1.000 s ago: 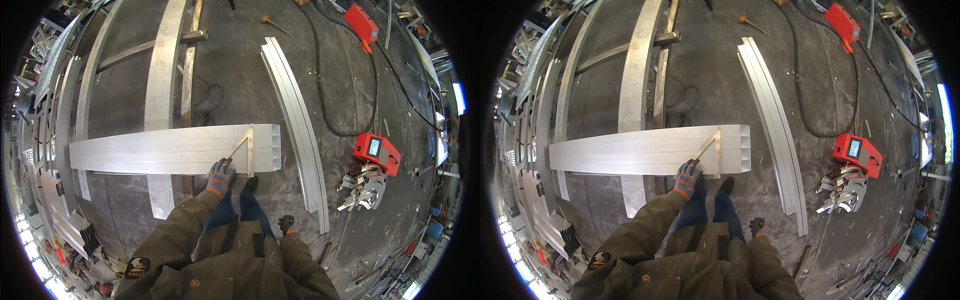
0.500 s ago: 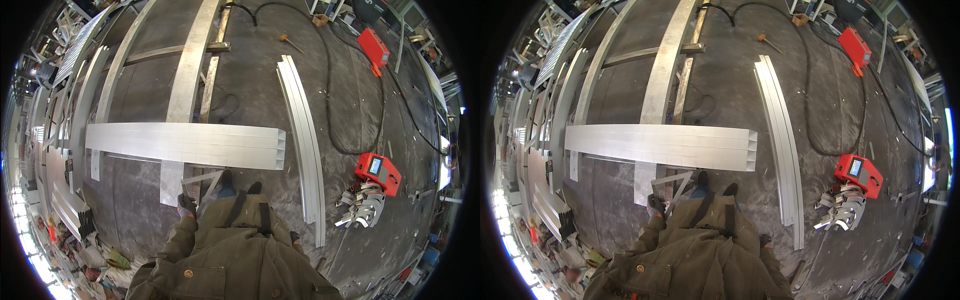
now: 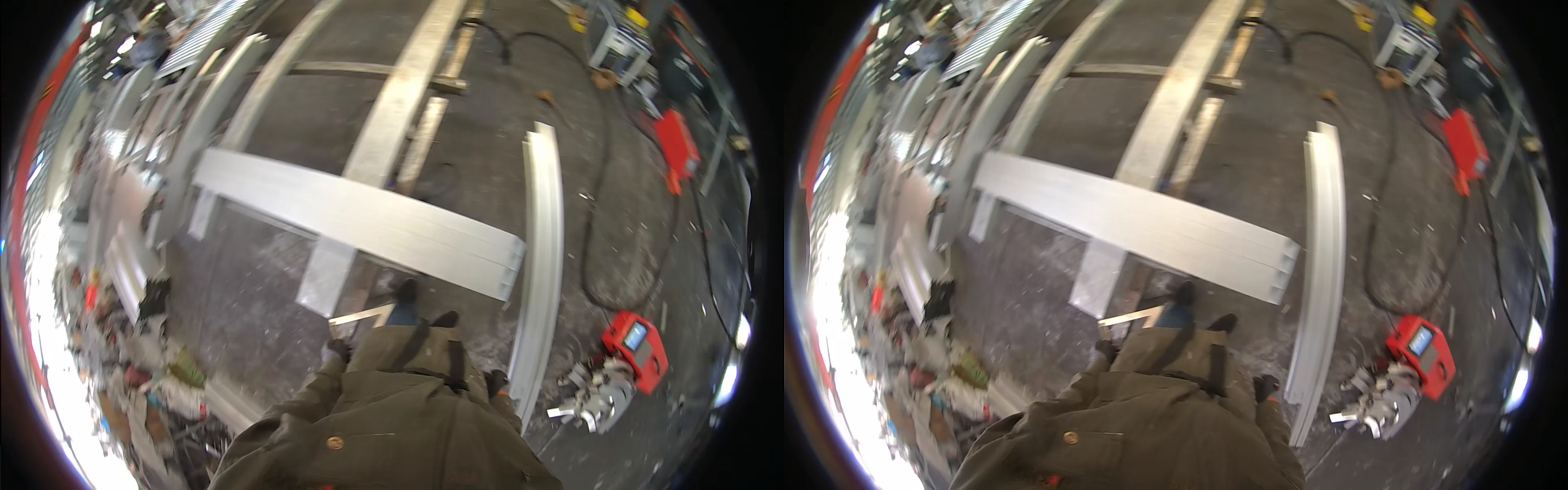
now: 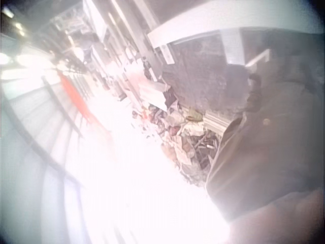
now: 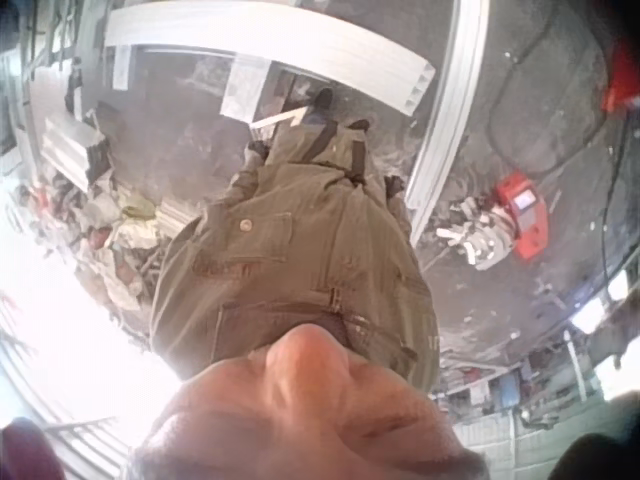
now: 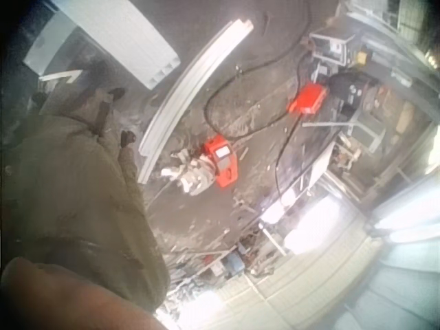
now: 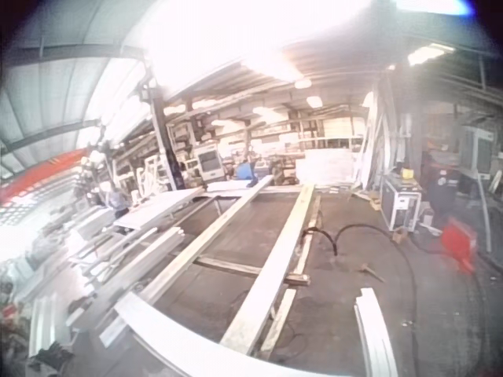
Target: The person uses a set square and a pencil to mark straight lines on a long white metal profile. They repeatedly reposition the set square along the profile and draw lines, then lift and reposition the profile to continue marking additional lines.
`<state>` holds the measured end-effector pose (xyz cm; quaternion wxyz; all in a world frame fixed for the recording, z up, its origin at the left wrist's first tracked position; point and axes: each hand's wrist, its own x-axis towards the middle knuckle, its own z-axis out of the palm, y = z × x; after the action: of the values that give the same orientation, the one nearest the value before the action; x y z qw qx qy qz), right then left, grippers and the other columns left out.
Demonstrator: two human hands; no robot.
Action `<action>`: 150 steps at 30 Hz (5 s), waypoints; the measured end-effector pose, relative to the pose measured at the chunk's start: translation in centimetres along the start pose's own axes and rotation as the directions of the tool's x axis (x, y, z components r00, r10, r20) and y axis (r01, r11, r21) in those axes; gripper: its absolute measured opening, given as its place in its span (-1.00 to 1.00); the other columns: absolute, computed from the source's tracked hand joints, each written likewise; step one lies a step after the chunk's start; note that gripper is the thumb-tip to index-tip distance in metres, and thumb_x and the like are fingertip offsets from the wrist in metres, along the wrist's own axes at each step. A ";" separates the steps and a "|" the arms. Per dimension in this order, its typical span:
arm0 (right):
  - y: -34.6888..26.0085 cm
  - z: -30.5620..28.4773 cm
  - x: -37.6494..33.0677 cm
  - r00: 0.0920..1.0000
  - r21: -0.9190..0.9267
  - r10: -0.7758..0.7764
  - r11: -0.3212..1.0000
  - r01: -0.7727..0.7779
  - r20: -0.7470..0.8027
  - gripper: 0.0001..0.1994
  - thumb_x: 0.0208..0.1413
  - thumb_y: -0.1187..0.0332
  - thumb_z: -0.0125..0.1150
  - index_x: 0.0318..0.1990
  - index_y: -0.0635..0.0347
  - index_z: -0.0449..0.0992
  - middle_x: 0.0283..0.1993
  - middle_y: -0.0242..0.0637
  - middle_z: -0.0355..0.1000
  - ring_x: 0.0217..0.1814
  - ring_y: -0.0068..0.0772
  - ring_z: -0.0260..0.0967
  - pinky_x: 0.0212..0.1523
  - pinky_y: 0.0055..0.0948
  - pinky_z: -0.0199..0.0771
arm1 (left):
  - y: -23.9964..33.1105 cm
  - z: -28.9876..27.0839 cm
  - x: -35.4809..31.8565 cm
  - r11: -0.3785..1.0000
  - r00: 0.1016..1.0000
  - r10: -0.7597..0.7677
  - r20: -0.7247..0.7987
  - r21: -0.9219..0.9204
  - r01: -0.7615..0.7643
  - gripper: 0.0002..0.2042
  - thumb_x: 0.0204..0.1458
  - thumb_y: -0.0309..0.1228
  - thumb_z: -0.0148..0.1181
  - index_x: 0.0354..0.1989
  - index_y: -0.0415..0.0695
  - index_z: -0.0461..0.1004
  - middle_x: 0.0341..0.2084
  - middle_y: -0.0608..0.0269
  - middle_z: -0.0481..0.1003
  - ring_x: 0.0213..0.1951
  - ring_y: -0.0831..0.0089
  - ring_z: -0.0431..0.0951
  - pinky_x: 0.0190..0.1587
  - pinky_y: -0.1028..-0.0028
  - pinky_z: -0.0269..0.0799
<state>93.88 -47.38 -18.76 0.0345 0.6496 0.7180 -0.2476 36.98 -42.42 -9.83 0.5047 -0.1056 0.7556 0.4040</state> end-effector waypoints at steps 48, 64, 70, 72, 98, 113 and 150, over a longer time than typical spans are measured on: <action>-13.9 2.7 -2.6 0.426 0.578 0.472 -0.243 -0.779 0.772 -0.56 0.27 0.01 -0.02 0.24 -0.12 0.35 0.05 0.04 0.56 0.00 0.18 0.46 -0.09 0.06 0.33 | -4.1 -20.2 3.3 0.545 0.940 0.341 -0.004 0.815 -0.195 -0.67 0.19 -0.17 0.08 -0.16 -0.14 0.67 -0.10 -0.24 0.61 -0.01 -0.22 0.62 0.01 0.03 0.52; -29.0 4.9 6.0 0.509 0.535 0.427 0.068 -0.842 0.747 -0.59 0.36 0.00 -0.06 0.21 -0.04 0.39 0.24 0.17 0.51 0.06 0.25 0.53 -0.12 0.15 0.44 | -18.4 -39.8 -0.8 0.964 0.999 -0.013 -0.050 0.266 0.026 -0.80 0.25 -0.24 0.09 -0.31 0.03 0.62 -0.42 0.23 0.56 -0.40 0.31 0.55 -0.41 0.17 0.39; -46.5 3.1 9.4 0.830 0.700 0.271 0.446 -0.558 0.488 -0.77 0.26 0.24 0.16 -0.08 0.20 0.50 -0.35 0.03 0.63 -0.39 -0.05 0.60 -0.42 -0.20 0.54 | -16.8 -49.2 2.7 0.994 0.998 -0.041 -0.038 0.103 0.045 -0.80 0.29 -0.25 0.08 -0.32 0.07 0.61 -0.44 0.33 0.54 -0.45 0.37 0.53 -0.50 0.21 0.34; -51.6 2.6 11.2 0.965 0.819 0.120 0.512 -0.260 0.231 -0.90 0.25 0.39 0.20 -0.15 0.17 0.54 -0.28 -0.08 0.57 -0.28 -0.17 0.51 -0.33 -0.23 0.55 | -15.0 -50.6 4.6 0.995 0.991 -0.096 -0.091 0.011 0.097 -0.80 0.30 -0.25 0.08 -0.31 0.07 0.62 -0.44 0.34 0.55 -0.45 0.37 0.53 -0.51 0.23 0.34; -100.6 -9.6 68.0 0.894 0.263 -0.133 0.928 0.264 -0.428 -0.66 0.26 0.49 0.16 0.17 0.27 0.58 0.13 0.03 0.61 0.15 0.01 0.58 0.18 -0.21 0.56 | 57.9 -35.3 33.1 0.735 0.838 0.546 0.021 0.468 -0.491 -0.51 0.16 -0.25 0.38 0.24 -0.14 0.53 -0.09 0.11 0.70 -0.06 0.37 0.70 0.02 0.37 0.60; -106.3 -4.5 66.9 0.936 0.051 0.068 0.997 -0.054 -0.345 -0.77 0.25 0.43 0.09 -0.06 0.16 0.65 0.04 0.03 0.59 0.09 0.10 0.54 0.09 0.01 0.55 | 81.9 -33.9 47.1 0.432 0.814 0.544 0.206 0.762 -0.482 -0.37 0.21 -0.22 0.34 0.44 -0.08 0.33 0.08 -0.04 0.57 0.09 -0.01 0.59 0.27 0.10 0.45; -105.9 -5.3 65.2 0.792 -0.027 -0.104 0.994 0.110 -0.602 -0.71 0.20 0.47 0.18 0.07 0.10 0.57 0.09 -0.12 0.53 0.24 0.11 0.38 0.35 -0.03 0.31 | 92.4 -30.5 54.9 0.667 0.717 0.207 0.666 0.440 -0.601 -0.51 0.35 -0.22 0.08 0.38 -0.19 0.44 0.14 0.11 0.61 0.17 0.38 0.55 0.26 0.37 0.41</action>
<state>-15.31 10.95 -5.38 -0.2126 0.6529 0.7262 -0.0335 -61.85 9.54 -4.85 0.5997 0.3732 0.6639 0.2455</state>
